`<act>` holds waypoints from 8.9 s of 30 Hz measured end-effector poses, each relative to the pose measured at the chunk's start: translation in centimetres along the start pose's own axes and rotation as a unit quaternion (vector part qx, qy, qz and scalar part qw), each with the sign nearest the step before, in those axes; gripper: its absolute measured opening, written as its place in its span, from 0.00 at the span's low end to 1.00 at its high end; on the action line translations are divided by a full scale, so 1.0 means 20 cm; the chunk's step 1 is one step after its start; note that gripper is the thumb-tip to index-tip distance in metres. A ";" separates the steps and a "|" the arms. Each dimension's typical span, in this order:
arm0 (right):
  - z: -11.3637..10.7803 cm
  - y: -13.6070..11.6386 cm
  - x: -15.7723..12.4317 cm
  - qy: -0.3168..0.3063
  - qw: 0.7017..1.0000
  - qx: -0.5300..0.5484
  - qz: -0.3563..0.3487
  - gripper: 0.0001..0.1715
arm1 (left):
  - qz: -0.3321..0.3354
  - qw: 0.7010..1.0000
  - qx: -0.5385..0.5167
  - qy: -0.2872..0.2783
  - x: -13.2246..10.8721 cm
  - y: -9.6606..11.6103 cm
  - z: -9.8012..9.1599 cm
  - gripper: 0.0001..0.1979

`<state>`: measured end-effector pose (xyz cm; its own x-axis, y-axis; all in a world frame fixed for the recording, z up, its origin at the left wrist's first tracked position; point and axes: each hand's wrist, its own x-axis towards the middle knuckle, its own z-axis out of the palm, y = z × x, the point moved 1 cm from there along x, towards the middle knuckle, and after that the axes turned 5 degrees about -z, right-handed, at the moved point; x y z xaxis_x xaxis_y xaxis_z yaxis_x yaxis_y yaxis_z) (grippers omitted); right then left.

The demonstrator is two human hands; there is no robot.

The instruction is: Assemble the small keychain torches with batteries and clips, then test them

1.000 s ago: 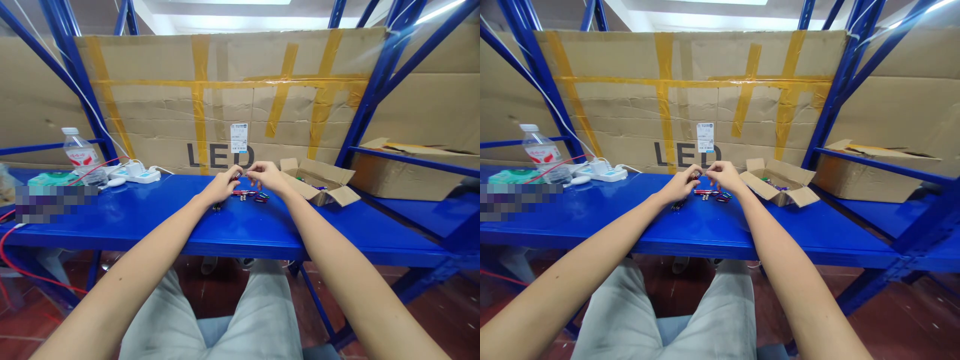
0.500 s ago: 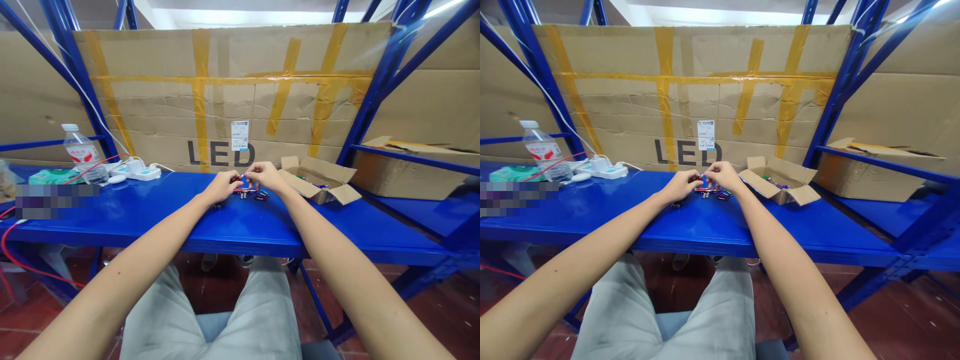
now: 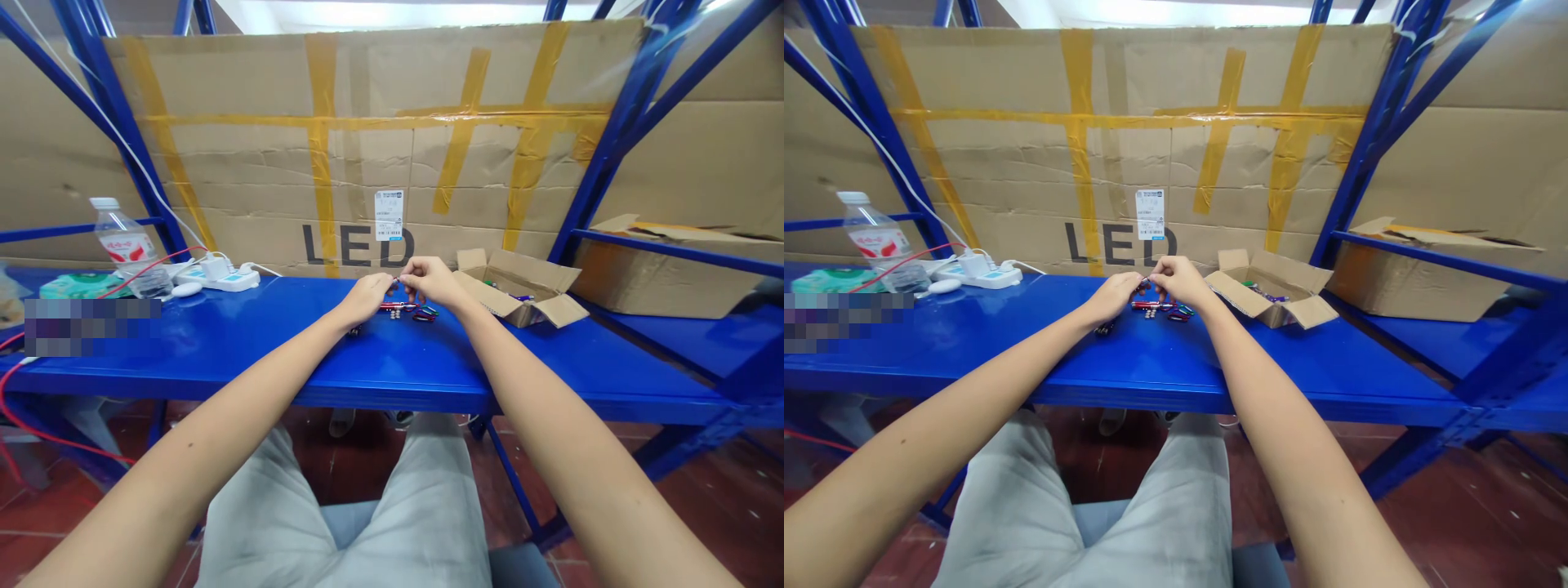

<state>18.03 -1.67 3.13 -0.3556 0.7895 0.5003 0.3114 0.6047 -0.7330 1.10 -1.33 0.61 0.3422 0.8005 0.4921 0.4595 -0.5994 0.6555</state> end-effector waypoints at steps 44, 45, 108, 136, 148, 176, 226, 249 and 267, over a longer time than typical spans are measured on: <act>0.00 0.04 0.00 -0.019 0.996 -0.006 0.081 0.09 | 0.128 0.973 0.188 0.037 0.00 -0.04 -0.03 0.09; -0.02 0.03 0.00 -0.022 0.996 -0.040 0.076 0.08 | 0.119 0.975 0.181 0.047 0.00 -0.04 -0.03 0.09; 0.08 0.14 0.04 0.011 0.997 0.073 0.034 0.04 | -0.060 0.997 -0.042 -0.009 0.00 -0.05 0.01 0.02; 0.03 0.12 0.01 -0.029 0.970 -0.239 -0.027 0.13 | -0.196 0.951 -0.239 -0.026 0.03 -0.06 -0.05 0.13; 0.07 0.06 0.00 -0.078 0.973 -0.203 -0.081 0.14 | -0.171 0.961 -0.210 -0.054 0.02 -0.07 -0.03 0.17; 0.10 -0.01 -0.03 -0.055 0.989 -0.131 -0.049 0.15 | -0.162 0.875 -0.452 -0.059 0.06 -0.12 -0.14 0.37; 0.07 0.00 -0.02 -0.024 0.984 -0.159 -0.076 0.14 | -0.176 0.799 -0.555 -0.151 0.07 -0.21 -0.18 0.37; 0.06 0.03 0.00 -0.002 0.987 -0.158 -0.022 0.14 | -0.175 0.812 -0.534 -0.157 0.08 -0.22 -0.18 0.39; 0.05 0.04 0.00 0.049 0.982 -0.182 -0.030 0.16 | -0.176 0.819 -0.528 -0.138 0.07 -0.23 -0.18 0.40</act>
<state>17.32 -1.27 2.11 -0.3016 0.7472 0.5923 0.5939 0.6332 -0.4963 -3.40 2.53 0.40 0.5796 0.8068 0.1144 -0.3464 0.1169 0.9308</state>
